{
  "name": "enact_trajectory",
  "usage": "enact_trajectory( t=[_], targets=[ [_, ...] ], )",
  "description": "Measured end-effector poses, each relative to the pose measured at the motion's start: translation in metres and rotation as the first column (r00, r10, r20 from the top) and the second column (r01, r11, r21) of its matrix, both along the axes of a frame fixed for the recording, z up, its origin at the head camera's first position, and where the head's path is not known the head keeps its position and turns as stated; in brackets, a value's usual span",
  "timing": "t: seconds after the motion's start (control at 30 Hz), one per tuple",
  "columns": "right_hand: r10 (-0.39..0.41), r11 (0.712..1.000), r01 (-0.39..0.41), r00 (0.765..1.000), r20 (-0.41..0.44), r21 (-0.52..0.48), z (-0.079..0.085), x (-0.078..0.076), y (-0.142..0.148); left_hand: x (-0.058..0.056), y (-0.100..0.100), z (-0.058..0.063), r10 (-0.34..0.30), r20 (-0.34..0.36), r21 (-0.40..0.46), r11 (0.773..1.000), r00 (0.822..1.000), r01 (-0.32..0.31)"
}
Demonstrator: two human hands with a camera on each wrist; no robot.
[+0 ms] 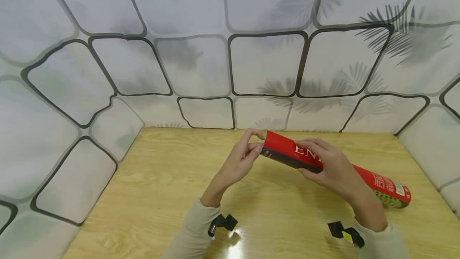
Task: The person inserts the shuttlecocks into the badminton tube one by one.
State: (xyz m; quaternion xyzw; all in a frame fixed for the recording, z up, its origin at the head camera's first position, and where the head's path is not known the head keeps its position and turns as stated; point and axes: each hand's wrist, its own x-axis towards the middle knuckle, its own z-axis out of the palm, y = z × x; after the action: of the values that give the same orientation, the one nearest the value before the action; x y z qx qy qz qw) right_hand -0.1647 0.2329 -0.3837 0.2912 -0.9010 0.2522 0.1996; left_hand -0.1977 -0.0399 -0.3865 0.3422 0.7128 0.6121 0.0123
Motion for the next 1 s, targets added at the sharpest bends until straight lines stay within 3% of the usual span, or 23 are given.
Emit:
enact_trajectory(
  t=[0.3,0.5,0.7,1.0],
  targets=[
    [0.005,1.0,-0.005,1.0,0.021,-0.004,-0.003,0.002,-0.001,-0.004,-0.009,-0.001,-0.024,0.013,-0.029,0.999,1.0,0.024],
    [0.009,1.0,-0.009,0.999,0.036,-0.001,-0.009,-0.003,-0.004,-0.01,-0.021,-0.002,-0.021,0.023,-0.106,0.994,1.0,0.023],
    [0.048,0.999,-0.048,0.999,0.015,0.007,-0.023,-0.014,-0.015,-0.022,-0.046,-0.004,0.034,0.024,-0.111,0.993,0.999,-0.031],
    [0.078,0.996,-0.078,0.997,0.018,0.049,-0.044,-0.018,-0.031,-0.041,-0.08,-0.02,0.166,0.016,-0.17,0.972,0.986,-0.161]
  ],
)
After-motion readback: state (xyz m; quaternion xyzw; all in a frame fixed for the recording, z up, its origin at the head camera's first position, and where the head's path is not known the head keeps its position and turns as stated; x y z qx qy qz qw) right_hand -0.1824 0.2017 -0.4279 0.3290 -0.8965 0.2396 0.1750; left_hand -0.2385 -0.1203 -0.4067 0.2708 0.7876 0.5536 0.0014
